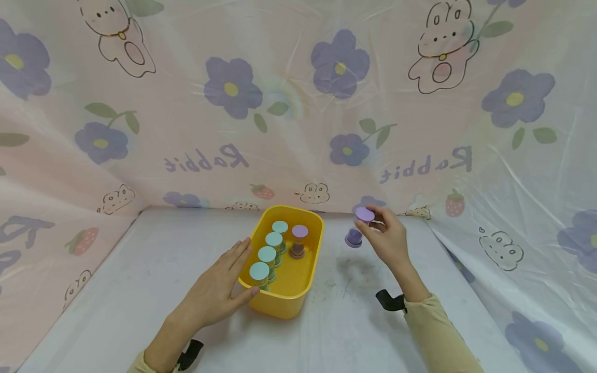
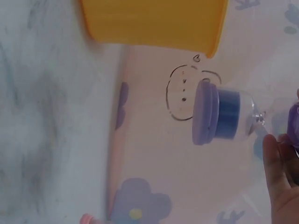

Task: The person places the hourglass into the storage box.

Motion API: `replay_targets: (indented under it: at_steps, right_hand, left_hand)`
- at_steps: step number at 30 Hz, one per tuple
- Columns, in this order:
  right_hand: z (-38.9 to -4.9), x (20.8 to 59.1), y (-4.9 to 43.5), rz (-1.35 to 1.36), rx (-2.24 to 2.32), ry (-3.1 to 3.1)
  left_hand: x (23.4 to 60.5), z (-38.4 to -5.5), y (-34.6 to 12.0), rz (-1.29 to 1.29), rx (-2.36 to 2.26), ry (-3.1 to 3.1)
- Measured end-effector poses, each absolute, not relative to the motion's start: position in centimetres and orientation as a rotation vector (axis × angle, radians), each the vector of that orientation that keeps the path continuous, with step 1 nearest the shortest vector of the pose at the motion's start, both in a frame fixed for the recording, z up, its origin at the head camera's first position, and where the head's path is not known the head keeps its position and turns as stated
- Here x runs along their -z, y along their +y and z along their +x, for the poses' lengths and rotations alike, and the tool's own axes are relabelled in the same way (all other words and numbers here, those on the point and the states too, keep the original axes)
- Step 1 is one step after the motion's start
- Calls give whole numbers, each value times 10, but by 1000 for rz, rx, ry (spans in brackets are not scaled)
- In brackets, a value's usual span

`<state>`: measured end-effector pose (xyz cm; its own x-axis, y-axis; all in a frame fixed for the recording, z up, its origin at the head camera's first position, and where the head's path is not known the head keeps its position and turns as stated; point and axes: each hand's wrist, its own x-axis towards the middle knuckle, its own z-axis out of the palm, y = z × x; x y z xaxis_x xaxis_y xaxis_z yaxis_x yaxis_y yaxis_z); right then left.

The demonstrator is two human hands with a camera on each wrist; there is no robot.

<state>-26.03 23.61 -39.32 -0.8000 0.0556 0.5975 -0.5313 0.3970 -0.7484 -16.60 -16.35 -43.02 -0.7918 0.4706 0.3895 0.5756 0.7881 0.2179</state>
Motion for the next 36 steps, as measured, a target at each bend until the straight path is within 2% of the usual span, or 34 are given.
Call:
replay_targets:
  at_steps: [10,18,25,36]
  right_hand:
    - [-235,349,202,582,-1343,-2078]
    - [-232,337,183,703,-1367,-2036]
    - [-257,357,180,758,-1411,-2032]
    - [-262,362,155,866,-1425,-2007]
  left_hand:
    - [429,-166,-164,-802,472,-2671]
    - [429,-166,-164,-804,484,-2674]
    - [430,-166,-164,-803,481,-2675]
    - [429,-166,-163,-803,480,-2670]
